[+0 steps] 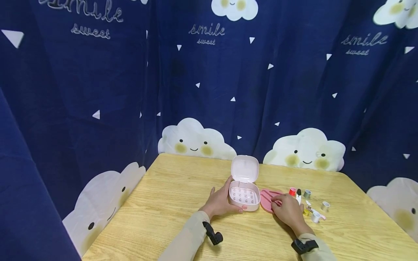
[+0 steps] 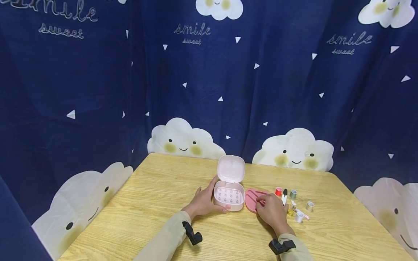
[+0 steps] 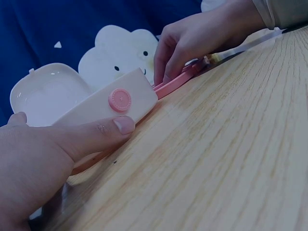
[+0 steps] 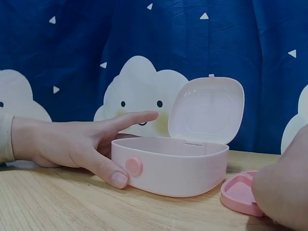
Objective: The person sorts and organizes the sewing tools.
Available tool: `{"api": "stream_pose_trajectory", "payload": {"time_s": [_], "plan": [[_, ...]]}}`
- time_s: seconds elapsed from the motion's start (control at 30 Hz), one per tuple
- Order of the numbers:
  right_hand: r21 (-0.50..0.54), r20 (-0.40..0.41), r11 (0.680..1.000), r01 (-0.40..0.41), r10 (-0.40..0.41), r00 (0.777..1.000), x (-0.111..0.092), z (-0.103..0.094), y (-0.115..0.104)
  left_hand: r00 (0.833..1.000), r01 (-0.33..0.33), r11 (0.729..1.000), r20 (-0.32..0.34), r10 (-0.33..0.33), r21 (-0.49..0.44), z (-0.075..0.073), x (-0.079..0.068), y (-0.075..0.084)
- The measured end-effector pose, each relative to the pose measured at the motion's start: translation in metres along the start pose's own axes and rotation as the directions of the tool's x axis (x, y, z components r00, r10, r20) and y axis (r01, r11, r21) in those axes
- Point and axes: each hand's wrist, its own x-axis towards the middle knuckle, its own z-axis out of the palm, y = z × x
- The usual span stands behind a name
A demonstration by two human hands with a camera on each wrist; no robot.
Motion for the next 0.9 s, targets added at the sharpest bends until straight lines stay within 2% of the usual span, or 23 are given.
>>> {"api": "stream_pose_trajectory", "payload": {"time_s": [0.77, 0.9], "plan": [[0.003, 0.016, 1.000, -0.010, 0.010, 1.000, 0.0021, -0.0026, -0.0013, 1.000, 0.017, 1.000, 0.013, -0.017, 0.001, 0.0019, 0.0011, -0.0020], [0.012, -0.004, 1.000, -0.022, 0.022, 1.000, 0.0028, -0.0022, -0.0016, 1.000, 0.010, 1.000, 0.011, -0.010, -0.001, 0.0012, 0.0012, -0.0018]]}}
